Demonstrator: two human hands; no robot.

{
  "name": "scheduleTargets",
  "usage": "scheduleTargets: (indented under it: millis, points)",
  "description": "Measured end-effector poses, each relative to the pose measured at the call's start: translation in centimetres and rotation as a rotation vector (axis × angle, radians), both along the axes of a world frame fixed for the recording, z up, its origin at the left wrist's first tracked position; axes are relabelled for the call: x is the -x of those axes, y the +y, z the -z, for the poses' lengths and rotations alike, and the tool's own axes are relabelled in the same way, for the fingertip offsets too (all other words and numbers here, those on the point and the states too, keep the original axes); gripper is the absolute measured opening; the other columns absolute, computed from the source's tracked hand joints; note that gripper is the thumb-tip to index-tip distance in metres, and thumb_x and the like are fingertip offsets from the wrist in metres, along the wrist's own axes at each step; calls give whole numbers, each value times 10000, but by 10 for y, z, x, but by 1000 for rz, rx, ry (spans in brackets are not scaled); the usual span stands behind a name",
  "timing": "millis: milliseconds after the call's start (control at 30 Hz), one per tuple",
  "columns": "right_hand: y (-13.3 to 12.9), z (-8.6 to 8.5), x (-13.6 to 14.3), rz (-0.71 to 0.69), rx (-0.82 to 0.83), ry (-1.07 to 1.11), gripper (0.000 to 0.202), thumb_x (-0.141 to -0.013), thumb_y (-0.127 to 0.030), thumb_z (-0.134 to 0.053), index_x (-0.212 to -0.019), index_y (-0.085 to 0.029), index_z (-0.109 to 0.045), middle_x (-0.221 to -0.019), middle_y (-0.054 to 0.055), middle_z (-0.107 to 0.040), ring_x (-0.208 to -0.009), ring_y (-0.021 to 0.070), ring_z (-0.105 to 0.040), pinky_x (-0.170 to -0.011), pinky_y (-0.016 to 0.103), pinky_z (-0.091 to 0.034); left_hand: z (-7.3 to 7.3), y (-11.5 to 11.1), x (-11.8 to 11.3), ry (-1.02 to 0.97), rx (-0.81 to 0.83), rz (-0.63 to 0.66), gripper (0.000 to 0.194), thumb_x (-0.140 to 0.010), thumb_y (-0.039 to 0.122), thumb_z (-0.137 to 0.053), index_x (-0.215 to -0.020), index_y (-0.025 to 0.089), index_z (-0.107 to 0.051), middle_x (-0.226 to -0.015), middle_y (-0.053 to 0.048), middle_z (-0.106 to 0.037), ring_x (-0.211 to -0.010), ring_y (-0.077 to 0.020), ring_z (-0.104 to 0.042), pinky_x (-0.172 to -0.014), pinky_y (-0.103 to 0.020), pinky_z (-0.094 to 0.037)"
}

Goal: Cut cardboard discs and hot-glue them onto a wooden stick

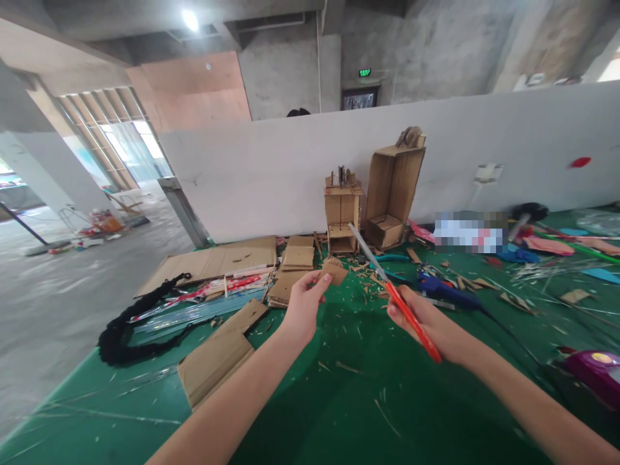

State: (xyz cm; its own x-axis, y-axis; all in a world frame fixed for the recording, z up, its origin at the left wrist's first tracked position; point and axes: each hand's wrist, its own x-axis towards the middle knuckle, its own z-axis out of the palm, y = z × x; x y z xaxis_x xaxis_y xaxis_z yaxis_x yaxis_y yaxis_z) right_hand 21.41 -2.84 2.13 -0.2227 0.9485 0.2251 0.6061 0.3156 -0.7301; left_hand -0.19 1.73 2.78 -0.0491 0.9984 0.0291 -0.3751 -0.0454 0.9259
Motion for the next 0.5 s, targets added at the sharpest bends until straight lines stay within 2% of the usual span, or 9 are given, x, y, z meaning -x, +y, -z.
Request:
scheduleTargets:
  millis: [167, 267, 500]
  points:
    - [-7, -13, -2, -152, 39, -86, 369, -851, -547, -434, -973, -207, -510, -834, 32, -541, -732, 184, -530, -655, 322, -488, -18, -3, 2, -210, -27, 31, 270, -574, 239, -794, -748, 138, -614, -682, 10, -644, -683, -128, -656, -692, -251, -521]
    - [-11, -17, 0, -169, 41, -85, 373, -859, -542, -422, -1010, -211, -506, -867, 38, -538, -767, 192, -530, -672, 325, -485, -26, -7, 3, -200, -63, 44, 253, -617, 238, -773, -771, 142, -596, -695, 5, -656, -707, -151, -676, -666, -255, -530]
    - [-12, -15, 8, -221, 81, -89, 338, -886, -527, -393, -977, -206, -444, -878, 32, -520, -724, 169, -510, -651, 312, -461, -28, -12, -3, -221, -66, 71, 248, -656, 217, -749, -776, 154, -541, -691, 1, -675, -733, -165, -692, -721, -284, -541]
